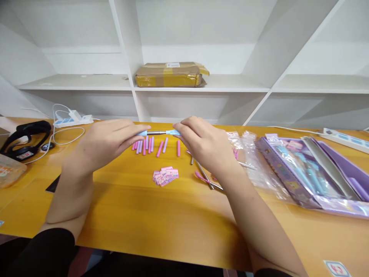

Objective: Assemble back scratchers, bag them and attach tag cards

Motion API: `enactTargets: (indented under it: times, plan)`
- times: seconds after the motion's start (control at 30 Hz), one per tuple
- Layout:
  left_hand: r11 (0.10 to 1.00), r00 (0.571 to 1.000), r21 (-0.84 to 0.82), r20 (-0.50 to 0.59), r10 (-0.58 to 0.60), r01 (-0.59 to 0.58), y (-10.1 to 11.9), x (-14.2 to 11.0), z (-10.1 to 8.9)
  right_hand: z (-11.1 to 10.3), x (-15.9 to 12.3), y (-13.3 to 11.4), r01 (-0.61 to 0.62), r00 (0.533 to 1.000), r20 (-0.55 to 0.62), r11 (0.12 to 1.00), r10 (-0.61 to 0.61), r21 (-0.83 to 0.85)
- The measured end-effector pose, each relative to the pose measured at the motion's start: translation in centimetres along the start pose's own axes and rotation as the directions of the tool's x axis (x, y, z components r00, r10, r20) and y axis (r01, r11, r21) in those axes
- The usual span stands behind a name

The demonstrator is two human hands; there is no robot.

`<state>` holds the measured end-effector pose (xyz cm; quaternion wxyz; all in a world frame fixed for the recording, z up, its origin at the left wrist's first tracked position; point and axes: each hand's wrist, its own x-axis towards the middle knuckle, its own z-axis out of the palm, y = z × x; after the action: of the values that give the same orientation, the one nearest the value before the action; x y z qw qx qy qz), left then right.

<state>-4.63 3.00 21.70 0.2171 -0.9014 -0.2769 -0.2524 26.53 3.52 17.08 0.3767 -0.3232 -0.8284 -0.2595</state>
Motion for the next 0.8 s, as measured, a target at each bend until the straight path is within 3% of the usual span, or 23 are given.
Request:
enactTargets:
  times: [0.1,0.2,0.33,0.57,0.7,0.8]
  plan:
    - [1.000,0.999,0.020,0.048,-0.025,0.024,1.0,0.4,0.6,0.7,0.2,-0.1,0.086,0.996,-0.021,0.994,-0.087,-0.062]
    - [0.999,0.999,0.006,-0.025,-0.035,0.035,1.4,0.8,1.6,1.0,0.4,-0.4,0.119,0.991,-0.045,0.989,-0.123,-0.085]
    - [0.998,0.992,0.061,-0.123,-0.006,0.014,1.1,1.0,2.6,1.1,0.4,-0.5,0.099,0.994,-0.029,0.990,-0.102,-0.099]
    - [0.997,0.986,0.074,-0.162,0.041,-0.029,-0.9,1.5,5.4,2.5,0.1,1.0,0.045,0.999,0.005,0.999,-0.046,0.024]
    - [0.999,0.980,0.041,-0.197,0.039,-0.032,-4.9,1.3,6.4,2.9,-0.7,5.3,-0.075,0.997,-0.007,0.989,0.077,0.130]
    - [0.994,0.968,0.073,-0.245,-0.058,0.078,-9.0,-0.4,4.2,0.9,-3.4,12.0,-0.144,0.985,-0.075,0.981,0.155,0.133]
